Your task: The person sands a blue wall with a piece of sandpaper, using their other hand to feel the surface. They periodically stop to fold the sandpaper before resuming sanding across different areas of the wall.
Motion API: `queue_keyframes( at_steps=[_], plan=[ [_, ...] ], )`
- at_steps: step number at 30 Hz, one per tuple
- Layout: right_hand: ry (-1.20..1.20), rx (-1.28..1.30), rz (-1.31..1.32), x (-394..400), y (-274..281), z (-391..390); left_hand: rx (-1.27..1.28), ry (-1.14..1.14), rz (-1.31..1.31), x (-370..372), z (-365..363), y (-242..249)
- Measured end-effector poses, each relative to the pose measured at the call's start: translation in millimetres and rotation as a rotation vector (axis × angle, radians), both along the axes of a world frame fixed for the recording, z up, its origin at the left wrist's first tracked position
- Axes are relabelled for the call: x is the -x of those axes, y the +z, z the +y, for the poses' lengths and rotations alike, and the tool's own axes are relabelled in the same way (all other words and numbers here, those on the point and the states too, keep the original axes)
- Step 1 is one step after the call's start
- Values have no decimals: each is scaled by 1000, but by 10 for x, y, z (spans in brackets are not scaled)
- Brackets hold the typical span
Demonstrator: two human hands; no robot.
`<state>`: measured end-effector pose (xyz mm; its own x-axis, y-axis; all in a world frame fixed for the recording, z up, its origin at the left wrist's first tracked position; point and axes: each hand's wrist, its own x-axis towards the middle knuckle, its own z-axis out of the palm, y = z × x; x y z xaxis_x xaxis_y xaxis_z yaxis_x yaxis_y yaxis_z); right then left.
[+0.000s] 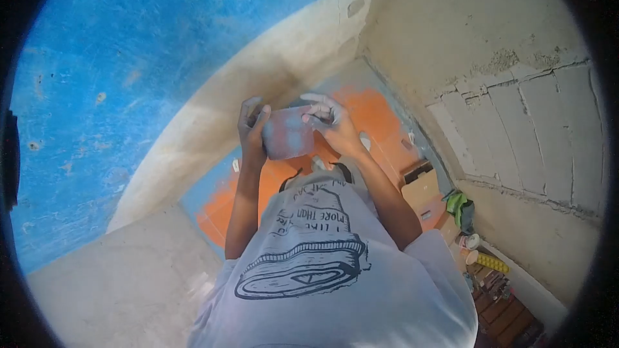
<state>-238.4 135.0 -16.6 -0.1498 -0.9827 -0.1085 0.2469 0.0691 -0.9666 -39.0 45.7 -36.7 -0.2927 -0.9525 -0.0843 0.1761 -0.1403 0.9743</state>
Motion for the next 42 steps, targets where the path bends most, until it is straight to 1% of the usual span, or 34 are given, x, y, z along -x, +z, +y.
queue_keyframes(
  at_steps=[2,3,5,8,9,11,14,17,20,21,23,25,27,28,30,31,32,33,34,35,37,38,40,41,42],
  plan=[
    [-71,19,106,-33,-42,14,-182,-79,167,-39,117,56],
    [-114,31,185,-59,53,19,-280,-113,258,-54,175,110],
    [-120,90,322,-56,105,4,-485,-185,497,-25,338,259],
    [-139,153,487,-43,195,-17,-607,-169,656,-27,418,83],
    [-148,168,534,-43,221,-18,-618,-194,649,-53,452,52],
    [-172,184,546,-47,275,-11,-635,-244,637,-113,519,12],
    [-195,242,598,-43,226,8,-541,-315,380,-154,582,120],
    [-228,293,645,-21,188,32,-589,-368,63,-157,625,266],
    [-262,336,735,8,128,33,-474,-490,-165,-188,604,147],
    [-270,351,775,13,100,30,-471,-520,-186,-171,587,152],
    [-277,291,697,9,66,29,-464,-574,-225,-108,562,184],
    [-250,229,638,49,26,4,-342,-543,-189,31,592,226],
    [-191,172,599,186,-28,-44,-312,-536,-198,142,532,351],
    [-158,184,591,255,-9,-96,-354,-544,-226,203,491,506],
    [-87,208,578,407,48,-209,-328,-566,-263,250,417,505],
    [-51,211,581,498,68,-278,-257,-581,-273,237,365,264],
    [5,224,548,612,94,-355,-185,-597,-285,263,312,150],
    [62,237,516,738,122,-435,-155,-547,-295,339,276,239],
    [119,249,484,856,146,-508,-176,-562,-306,437,213,354],
    [129,278,527,969,170,-577,-198,-577,-318,539,152,477],
    [151,344,617,1184,236,-727,-77,-538,-289,778,106,537],
    [122,344,609,1258,256,-783,-16,-518,-276,897,84,567],
    [72,358,590,1386,274,-891,28,-501,-340,1134,-12,535],
    [73,416,634,1477,301,-955,158,-467,-292,1258,-67,483],
    [61,425,619,1537,355,-1021,289,-428,-248,1383,-121,431]
  ],
)
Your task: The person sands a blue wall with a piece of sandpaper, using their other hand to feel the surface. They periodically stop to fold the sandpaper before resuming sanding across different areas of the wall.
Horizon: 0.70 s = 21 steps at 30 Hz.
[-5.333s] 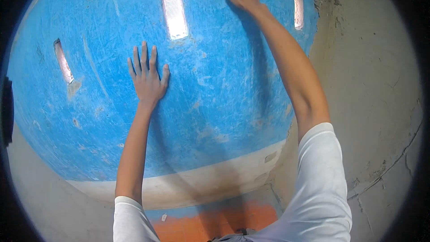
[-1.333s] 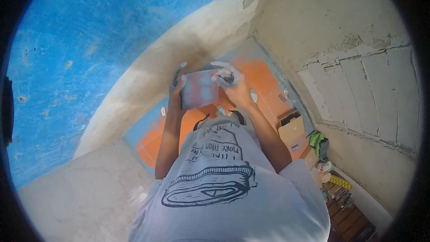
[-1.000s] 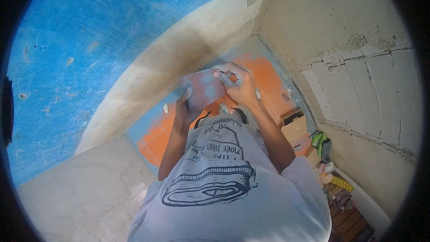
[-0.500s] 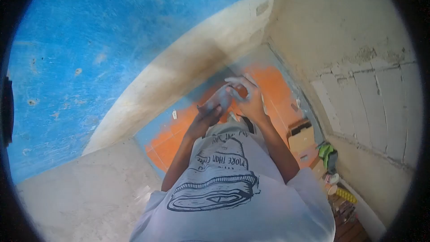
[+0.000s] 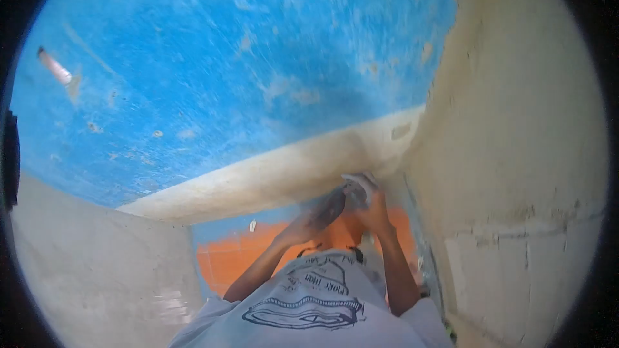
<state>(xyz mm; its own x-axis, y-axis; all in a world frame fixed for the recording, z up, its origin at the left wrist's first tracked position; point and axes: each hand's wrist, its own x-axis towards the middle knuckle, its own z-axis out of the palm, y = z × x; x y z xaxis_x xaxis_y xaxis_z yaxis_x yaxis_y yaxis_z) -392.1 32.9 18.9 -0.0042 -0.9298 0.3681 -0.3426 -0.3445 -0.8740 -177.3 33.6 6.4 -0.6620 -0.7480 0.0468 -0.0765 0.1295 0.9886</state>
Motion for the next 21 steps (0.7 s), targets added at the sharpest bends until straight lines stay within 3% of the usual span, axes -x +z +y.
queue_keyframes(
  at_steps=[3,8,14,18,21],
  plan=[
    [-3,29,-41,204,213,-146,109,-34,-77,176,-205,447],
    [5,160,-84,667,520,-470,680,196,-197,102,-760,1288],
    [4,265,7,995,878,-772,1239,615,-365,56,-1058,2968],
    [57,423,147,1113,1357,-1058,1658,738,-327,-20,-1576,3864],
    [2,584,253,1165,1880,-1337,1835,842,-402,-2,-1967,4465]
  ],
)
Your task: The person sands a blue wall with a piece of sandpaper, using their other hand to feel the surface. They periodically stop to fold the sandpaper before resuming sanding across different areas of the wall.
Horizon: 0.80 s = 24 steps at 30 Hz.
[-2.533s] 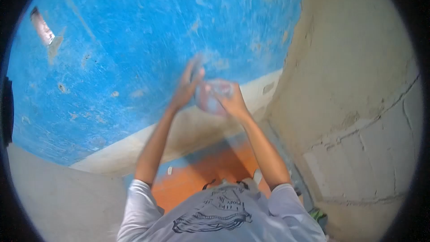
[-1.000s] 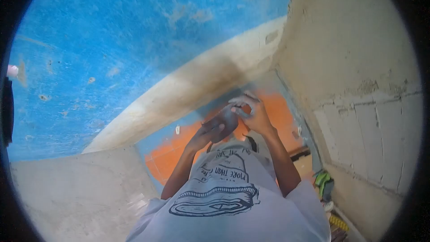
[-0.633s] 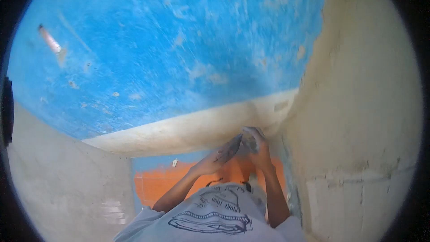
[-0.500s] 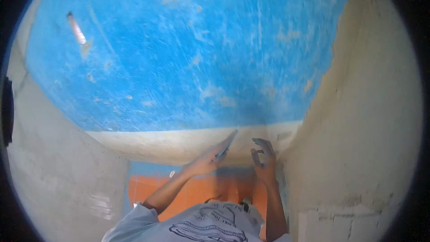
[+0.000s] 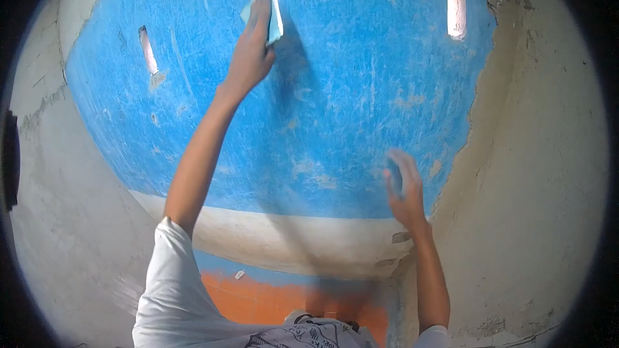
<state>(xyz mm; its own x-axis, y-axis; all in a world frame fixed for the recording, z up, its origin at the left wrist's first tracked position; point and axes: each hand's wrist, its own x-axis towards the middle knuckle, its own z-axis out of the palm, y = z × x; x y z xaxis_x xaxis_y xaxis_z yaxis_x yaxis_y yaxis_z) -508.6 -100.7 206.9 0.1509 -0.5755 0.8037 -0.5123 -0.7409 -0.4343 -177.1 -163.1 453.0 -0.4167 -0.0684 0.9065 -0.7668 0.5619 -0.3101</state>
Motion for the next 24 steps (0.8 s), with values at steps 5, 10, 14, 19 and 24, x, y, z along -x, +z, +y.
queue_keyframes(
  at_steps=[5,10,14,19,24],
  plan=[
    [-118,294,71,-53,802,-465,64,338,-43,-23,-827,820],
    [-93,329,75,-141,1040,-808,99,334,-100,16,-1083,743],
    [-131,290,116,-66,859,-1106,21,309,-149,24,-860,685],
    [-239,337,112,-140,795,-1413,87,264,-11,133,-1031,1007],
    [-241,379,108,-196,650,-1522,56,344,-140,38,-937,601]
  ],
)
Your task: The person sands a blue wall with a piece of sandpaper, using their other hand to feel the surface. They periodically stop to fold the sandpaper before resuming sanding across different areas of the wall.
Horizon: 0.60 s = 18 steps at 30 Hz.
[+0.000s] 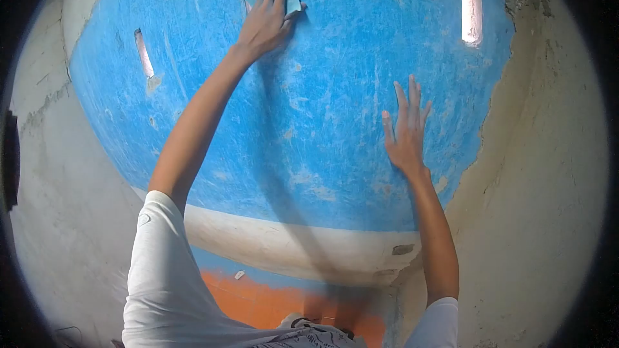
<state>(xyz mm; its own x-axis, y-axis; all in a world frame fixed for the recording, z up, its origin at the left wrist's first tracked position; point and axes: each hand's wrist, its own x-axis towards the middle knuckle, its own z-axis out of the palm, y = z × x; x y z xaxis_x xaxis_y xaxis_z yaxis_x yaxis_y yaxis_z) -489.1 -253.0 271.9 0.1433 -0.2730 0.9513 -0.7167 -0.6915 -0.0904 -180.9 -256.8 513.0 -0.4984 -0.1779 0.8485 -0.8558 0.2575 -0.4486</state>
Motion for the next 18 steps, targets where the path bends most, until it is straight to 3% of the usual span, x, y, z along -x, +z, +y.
queue_keyframes(
  at_steps=[4,7,10,13,16,18],
  plan=[
    [-37,62,13,-63,163,-87,24,-101,125,-2,-83,483],
    [-79,114,12,-120,410,-178,133,-92,120,70,-126,434],
    [-143,232,37,-103,350,-304,-12,67,-19,45,74,65],
    [-197,317,68,-59,224,-370,-174,60,-21,-140,169,258],
    [-222,357,73,-40,218,-403,45,-36,5,-93,-37,648],
    [-223,359,71,-55,194,-418,87,-40,14,-31,-57,608]
  ],
)
